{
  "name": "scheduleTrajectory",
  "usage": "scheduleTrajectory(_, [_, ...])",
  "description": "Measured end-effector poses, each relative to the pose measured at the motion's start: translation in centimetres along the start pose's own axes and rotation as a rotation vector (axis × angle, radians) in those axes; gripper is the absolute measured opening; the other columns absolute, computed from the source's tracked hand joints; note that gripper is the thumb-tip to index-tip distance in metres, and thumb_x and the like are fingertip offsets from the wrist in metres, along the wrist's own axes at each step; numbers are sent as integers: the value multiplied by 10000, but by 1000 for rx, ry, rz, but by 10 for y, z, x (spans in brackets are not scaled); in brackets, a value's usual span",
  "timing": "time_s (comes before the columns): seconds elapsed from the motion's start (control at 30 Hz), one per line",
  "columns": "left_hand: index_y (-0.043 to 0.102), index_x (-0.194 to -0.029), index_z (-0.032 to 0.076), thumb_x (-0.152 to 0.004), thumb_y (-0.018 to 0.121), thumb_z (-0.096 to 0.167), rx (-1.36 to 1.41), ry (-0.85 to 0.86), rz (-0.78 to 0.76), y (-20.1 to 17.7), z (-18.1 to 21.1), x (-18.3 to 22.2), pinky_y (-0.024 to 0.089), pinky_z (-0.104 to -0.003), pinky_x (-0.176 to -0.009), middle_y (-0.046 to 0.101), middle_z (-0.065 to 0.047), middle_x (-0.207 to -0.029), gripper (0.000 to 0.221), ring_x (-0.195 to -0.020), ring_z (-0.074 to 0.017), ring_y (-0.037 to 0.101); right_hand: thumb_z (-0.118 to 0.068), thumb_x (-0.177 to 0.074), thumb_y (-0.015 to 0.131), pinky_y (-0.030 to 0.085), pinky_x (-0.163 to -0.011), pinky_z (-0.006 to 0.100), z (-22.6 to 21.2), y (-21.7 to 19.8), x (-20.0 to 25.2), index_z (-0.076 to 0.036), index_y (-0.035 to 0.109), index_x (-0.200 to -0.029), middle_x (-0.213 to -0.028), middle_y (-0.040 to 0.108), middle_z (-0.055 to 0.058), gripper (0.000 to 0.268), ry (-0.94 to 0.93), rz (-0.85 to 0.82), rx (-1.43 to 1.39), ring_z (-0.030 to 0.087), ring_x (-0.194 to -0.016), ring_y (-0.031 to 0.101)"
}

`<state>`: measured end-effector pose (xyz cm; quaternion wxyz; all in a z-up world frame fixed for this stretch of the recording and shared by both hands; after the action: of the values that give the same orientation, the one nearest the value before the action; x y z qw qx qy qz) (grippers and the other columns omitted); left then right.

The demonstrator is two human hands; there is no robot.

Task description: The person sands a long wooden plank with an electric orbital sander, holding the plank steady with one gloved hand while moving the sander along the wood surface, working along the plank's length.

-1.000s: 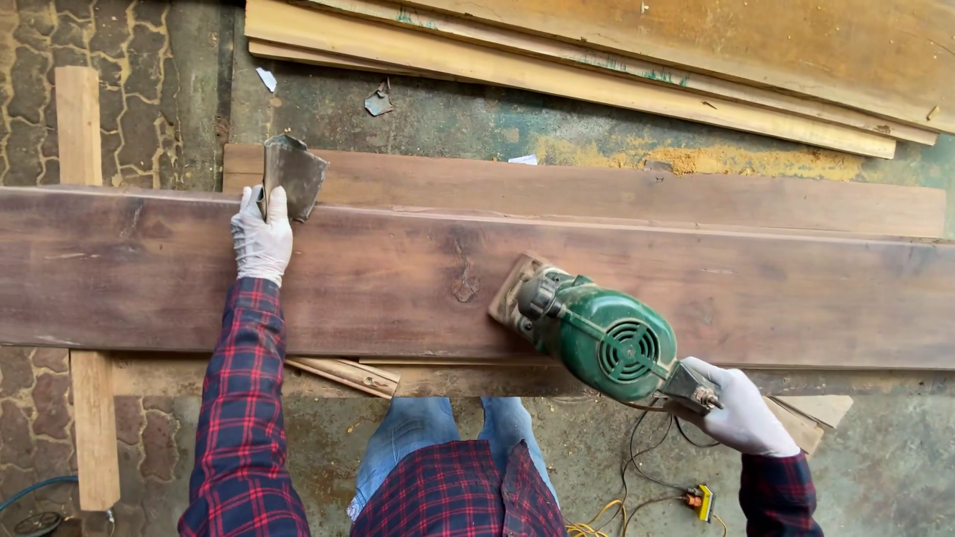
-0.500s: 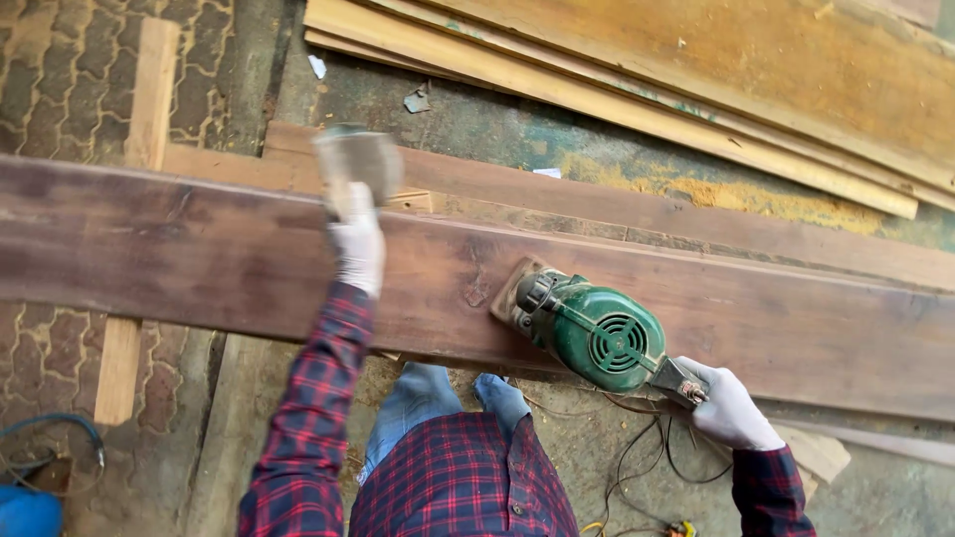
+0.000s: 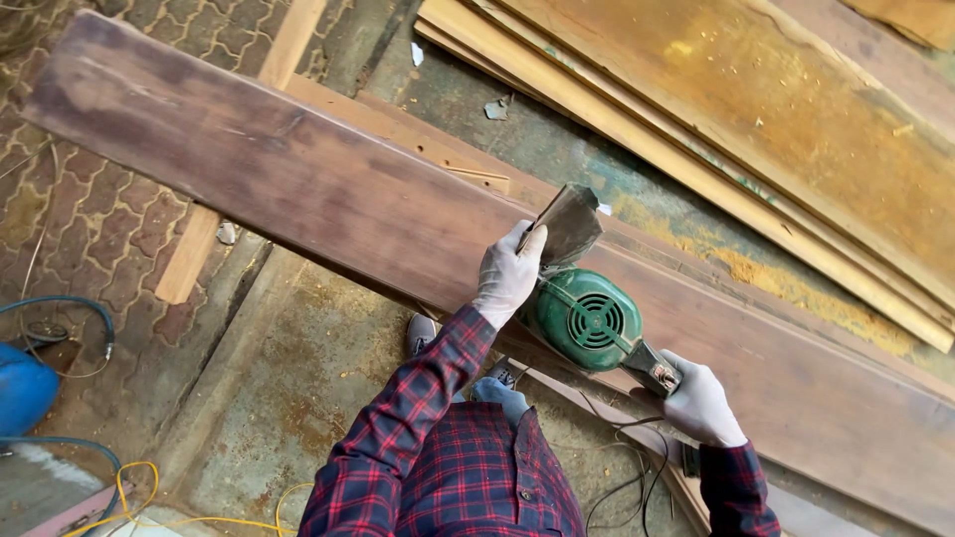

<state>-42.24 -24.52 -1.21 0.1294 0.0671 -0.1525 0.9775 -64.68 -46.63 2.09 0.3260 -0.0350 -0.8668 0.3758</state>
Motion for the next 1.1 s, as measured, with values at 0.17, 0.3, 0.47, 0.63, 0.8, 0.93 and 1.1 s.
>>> scheduleTrajectory(0.17, [708, -1054, 124, -1010, 560, 445, -18, 62, 94, -15, -5, -39, 532, -433, -694, 732, -181, -840, 356, -803, -371, 710, -244, -700, 882, 557, -802, 344, -20, 11, -26, -117, 727, -1171, -907, 805, 119, 512, -21, -5, -70, 181, -800, 726])
scheduleTrajectory(0.3, [699, -1040, 115, -1014, 551, 453, -104, 79, 97, -34, -5, -74, 522, -479, -710, 731, -190, -873, 370, -867, -422, 689, -245, -693, 903, 555, -812, 339, -42, 20, -51, -77, 724, -1167, -904, 799, 114, 533, -23, 22, -41, 173, -790, 686])
scheduleTrajectory(0.47, [702, -1022, 136, -990, 561, 469, -147, 122, 154, -74, -7, -120, 554, -465, -719, 748, -155, -893, 364, -855, -390, 718, -220, -673, 907, 550, -804, 327, -89, 29, -84, -46, 713, -1168, -904, 793, 81, 560, -135, 17, -98, 121, -809, 654])
scheduleTrajectory(0.63, [719, -982, 142, -1001, 556, 470, -250, 77, 117, -118, -8, -161, 535, -480, -722, 745, -163, -872, 367, -866, -402, 706, -195, -671, 898, 554, -741, 327, -140, 38, -122, -33, 709, -1146, -829, 754, 63, 537, -173, -35, -107, 114, -761, 606])
scheduleTrajectory(0.8, [738, -974, 146, -995, 574, 469, -225, 108, 208, -159, -15, -198, 546, -452, -720, 765, -146, -889, 363, -856, -381, 718, -193, -707, 891, 524, -635, 351, -182, 49, -156, 9, 682, -935, -697, 664, 75, 369, -88, -141, -82, 155, -639, 617])
scheduleTrajectory(0.93, [756, -1003, 151, -986, 585, 476, -233, 81, 246, -194, -19, -219, 555, -437, -722, 772, -136, -905, 368, -856, -360, 729, -207, -682, 887, 533, -621, 331, -210, 56, -179, -18, 662, -918, -696, 656, 29, 376, -121, -154, -116, 130, -629, 614])
scheduleTrajectory(1.1, [727, -1071, 109, -986, 619, 480, -208, 149, 322, -233, -47, -251, 577, -395, -746, 769, -144, -956, 396, -869, -318, 750, -220, -702, 886, 512, -585, 342, -257, 68, -193, -22, 673, -850, -653, 650, 54, 326, -66, -189, -50, 154, -597, 626])
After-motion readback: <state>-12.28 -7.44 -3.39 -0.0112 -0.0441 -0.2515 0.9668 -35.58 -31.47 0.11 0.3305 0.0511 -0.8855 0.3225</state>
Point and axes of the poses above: each hand's wrist, its own x-axis away from the middle knuckle, its own y-axis out of the palm, z = x × y, the point moved 5 cm from there along -x, towards the middle knuckle
